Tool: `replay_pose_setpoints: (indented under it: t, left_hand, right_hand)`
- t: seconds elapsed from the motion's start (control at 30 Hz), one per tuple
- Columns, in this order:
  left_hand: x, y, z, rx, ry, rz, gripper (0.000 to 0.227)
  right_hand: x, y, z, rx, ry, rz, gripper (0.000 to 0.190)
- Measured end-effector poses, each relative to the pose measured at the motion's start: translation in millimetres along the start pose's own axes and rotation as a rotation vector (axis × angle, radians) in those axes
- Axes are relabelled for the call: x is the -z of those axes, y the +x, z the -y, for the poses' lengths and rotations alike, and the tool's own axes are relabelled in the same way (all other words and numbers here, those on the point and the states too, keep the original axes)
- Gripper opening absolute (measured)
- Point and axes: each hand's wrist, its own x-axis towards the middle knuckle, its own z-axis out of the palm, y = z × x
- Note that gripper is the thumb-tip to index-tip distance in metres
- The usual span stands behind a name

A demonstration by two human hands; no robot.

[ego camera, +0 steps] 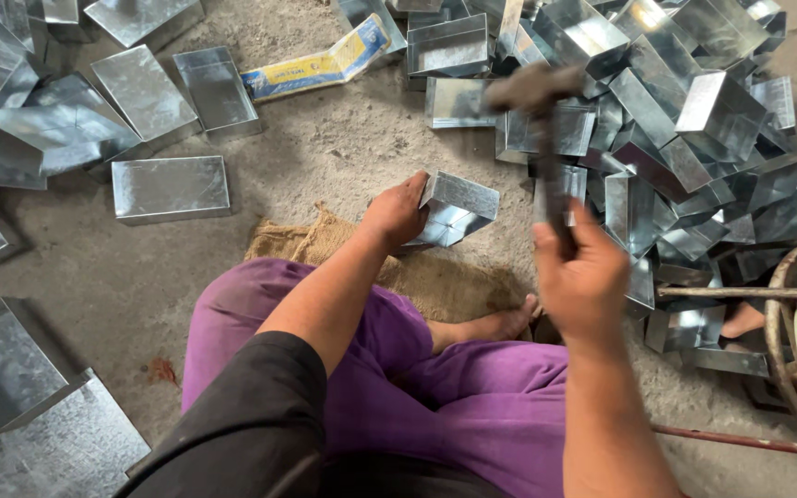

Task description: The person sits on the floor and repeatedly hammers small rectangular metal boxes with a hammer, then tosses them aside. The person handles the boxes one at a time from a pile on the floor.

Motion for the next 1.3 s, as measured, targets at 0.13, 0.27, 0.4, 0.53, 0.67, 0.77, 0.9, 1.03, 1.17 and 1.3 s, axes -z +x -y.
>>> replay_pose_setpoints:
  t: [0.13, 0.27, 0.4, 0.53, 0.67, 0.77, 0.9, 1.03, 1.17, 1.3]
  left_hand:
    - [-0.4, -2.0, -0.7, -0.010, 0.013, -0.014, 0.043]
    - [3.6, 0.5, -4.0, 0.006, 0.009, 0.003, 0.048]
    - [4.5, -3.0, -5.3, 0.019, 0.007, -0.009, 0.051]
    - [5.5, -3.5, -8.2, 0.039, 0.000, -0.035, 0.046]
    - [6.7, -2.1, -8.5, 0.122, -0.026, -0.046, 0.046]
    - [13.5, -0.5, -6.3, 0.217, -0.185, -0.102, 0.050]
    - [14.3, -3.0, 1.1, 0.293, -0.195, -0.119, 0.042]
    - [16.1, -1.4, 3.8, 0.312, -0.219, -0.142, 0.047]
    - [15.1, -3.8, 4.2, 0.354, -0.181, -0.123, 0.045]
    - [21.2, -7.2, 9.7, 0.433, -0.180, -0.080, 0.054]
  right_hand:
    - [24.1, -8.2, 7.6, 0.135, 0.243, -0.176, 0.032]
    - [25.0, -20.6, -5.1, 0.117, 0.364, -0.243, 0.023]
    - [7.2, -38.9, -24.7, 0.102, 0.408, -0.238, 0.022]
    - [-5.4, -64.3, -47.6, -0.084, 0.457, -0.211, 0.024]
    - [-10.1, -75.3, -77.7, -0.080, 0.440, -0.217, 0.017]
    - [-17.5, -72.2, -99.5, -0.163, 0.476, -0.181, 0.013]
    - [-39.9, -75.9, -126.0, -0.551, 0.640, -0.062, 0.010]
    - [-68.3, -75.0, -153.9, -0.973, 0.873, 0.050, 0.016]
    - [-100.5, -89.7, -188.0, -1.103, 0.900, 0.173, 0.020]
    - [-137.4, -98.5, -222.6, -1.038, 0.737, 0.379, 0.020]
